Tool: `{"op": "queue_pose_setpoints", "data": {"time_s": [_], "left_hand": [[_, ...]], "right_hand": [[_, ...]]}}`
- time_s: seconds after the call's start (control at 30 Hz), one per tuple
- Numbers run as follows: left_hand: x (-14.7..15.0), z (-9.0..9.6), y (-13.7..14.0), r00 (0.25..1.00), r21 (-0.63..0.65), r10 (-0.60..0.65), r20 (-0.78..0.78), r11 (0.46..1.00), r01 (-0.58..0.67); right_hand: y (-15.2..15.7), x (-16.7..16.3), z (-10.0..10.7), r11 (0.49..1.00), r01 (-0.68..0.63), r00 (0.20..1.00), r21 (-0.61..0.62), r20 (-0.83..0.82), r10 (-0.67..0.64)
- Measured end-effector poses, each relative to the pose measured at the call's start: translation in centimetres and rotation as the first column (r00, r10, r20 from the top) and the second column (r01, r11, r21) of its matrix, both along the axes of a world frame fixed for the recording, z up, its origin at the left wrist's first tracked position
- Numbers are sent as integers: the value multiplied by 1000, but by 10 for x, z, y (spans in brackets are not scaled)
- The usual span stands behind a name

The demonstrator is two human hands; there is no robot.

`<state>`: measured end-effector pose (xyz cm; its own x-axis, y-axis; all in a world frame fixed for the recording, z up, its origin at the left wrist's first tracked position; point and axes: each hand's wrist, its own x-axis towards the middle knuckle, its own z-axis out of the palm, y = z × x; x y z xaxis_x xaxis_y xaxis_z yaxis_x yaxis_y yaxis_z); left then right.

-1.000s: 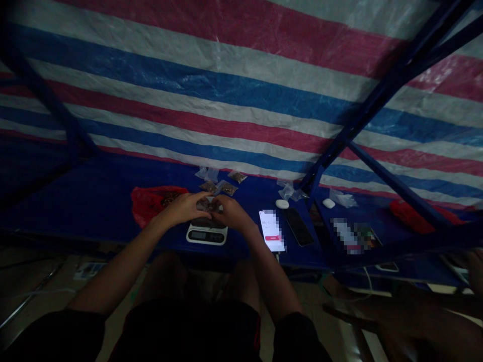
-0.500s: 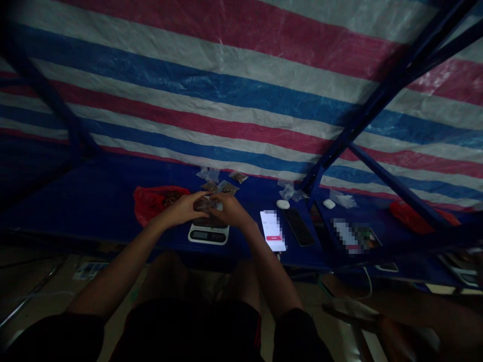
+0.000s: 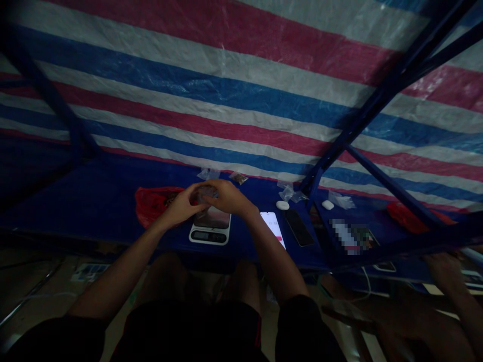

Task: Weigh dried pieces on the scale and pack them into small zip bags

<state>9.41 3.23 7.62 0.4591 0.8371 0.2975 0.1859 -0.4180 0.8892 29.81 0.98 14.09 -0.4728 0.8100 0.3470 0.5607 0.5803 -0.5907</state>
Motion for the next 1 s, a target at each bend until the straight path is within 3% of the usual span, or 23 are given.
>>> {"op": "queue_pose_setpoints", "data": {"time_s": [0.2, 0.4, 0.57, 0.77, 1.0], "left_hand": [[-5, -2, 1, 999, 24, 20, 36, 999, -21], [-7, -12, 2, 1000, 73, 5, 11, 997, -6], [-16, -12, 8, 997, 89, 75, 9, 993, -76], [-28, -6, 17, 986, 217, 137, -99, 970, -113], [-26, -3, 31, 956, 155, 271, -113, 955, -252]], "right_hand": [[-3, 0, 9, 1000, -25, 1000, 17, -18, 26], [2, 17, -3, 996, -75, 997, -42, -13, 74], [-2, 39, -47, 991, 130, 975, -11, -181, -130], [-22, 33, -111, 961, 273, 951, 53, -163, -261], [-37, 20, -130, 925, 370, 923, 83, -147, -356]]}}
